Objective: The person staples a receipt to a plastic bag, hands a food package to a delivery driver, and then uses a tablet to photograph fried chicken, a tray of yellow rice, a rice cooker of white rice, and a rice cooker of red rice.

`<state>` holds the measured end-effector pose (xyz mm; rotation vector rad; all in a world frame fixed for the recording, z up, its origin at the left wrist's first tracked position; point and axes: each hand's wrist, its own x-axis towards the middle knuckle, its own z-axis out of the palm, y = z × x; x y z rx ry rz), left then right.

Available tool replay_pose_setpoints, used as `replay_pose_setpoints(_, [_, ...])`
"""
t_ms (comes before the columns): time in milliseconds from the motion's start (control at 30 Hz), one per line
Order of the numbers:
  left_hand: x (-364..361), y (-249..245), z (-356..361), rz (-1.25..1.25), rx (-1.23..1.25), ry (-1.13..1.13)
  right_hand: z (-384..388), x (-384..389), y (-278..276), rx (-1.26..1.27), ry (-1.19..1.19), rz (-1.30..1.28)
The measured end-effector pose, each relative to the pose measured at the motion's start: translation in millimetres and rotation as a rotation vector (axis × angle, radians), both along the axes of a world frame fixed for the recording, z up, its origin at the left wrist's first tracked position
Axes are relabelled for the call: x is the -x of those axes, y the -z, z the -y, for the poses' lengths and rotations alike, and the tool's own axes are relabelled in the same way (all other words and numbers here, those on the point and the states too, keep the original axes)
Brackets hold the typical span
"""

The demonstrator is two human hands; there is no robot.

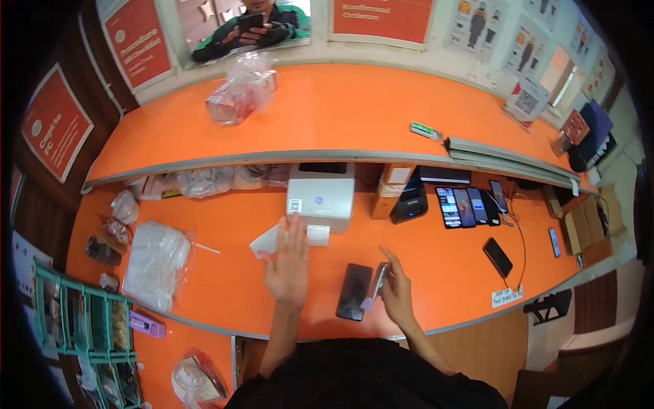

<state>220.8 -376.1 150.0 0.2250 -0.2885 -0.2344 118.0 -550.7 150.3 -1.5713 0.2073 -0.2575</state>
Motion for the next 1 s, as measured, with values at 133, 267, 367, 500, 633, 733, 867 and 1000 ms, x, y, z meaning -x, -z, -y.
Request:
replay_pose_setpoints(133, [4,28,-36,0.006,-0.305,-0.102,76,53,72,-0.076,0.134,-0.307])
replay_pose_setpoints(267, [10,55,-59,-0.018,-0.665,-0.142,108,109,80,-0.134,0.620,-0.386])
replay_pose_setpoints(367, [16,69,-58,-0.045,-0.809,-0.115,113,133,92,0.072,0.852,-0.301])
replay_pose_setpoints(500, [13,73,-37,0.014,-0.999,-0.084,114,160,133,0.517,0.867,-0.277])
replay_pose_setpoints(633, [7,66,-11,0.066,-1.038,-0.014,111,163,132,0.544,0.889,-0.365])
replay_pose_setpoints(733, [6,60,5,0.110,-1.119,0.024,103,164,129,0.661,1.054,-0.047])
replay_pose_setpoints(867, [4,57,20,0.140,-1.125,0.070,80,196,166,0.798,0.849,-0.882])
replay_pose_setpoints(1000, [5,54,28,0.153,-1.180,0.077,77,195,143,0.679,0.935,-0.880])
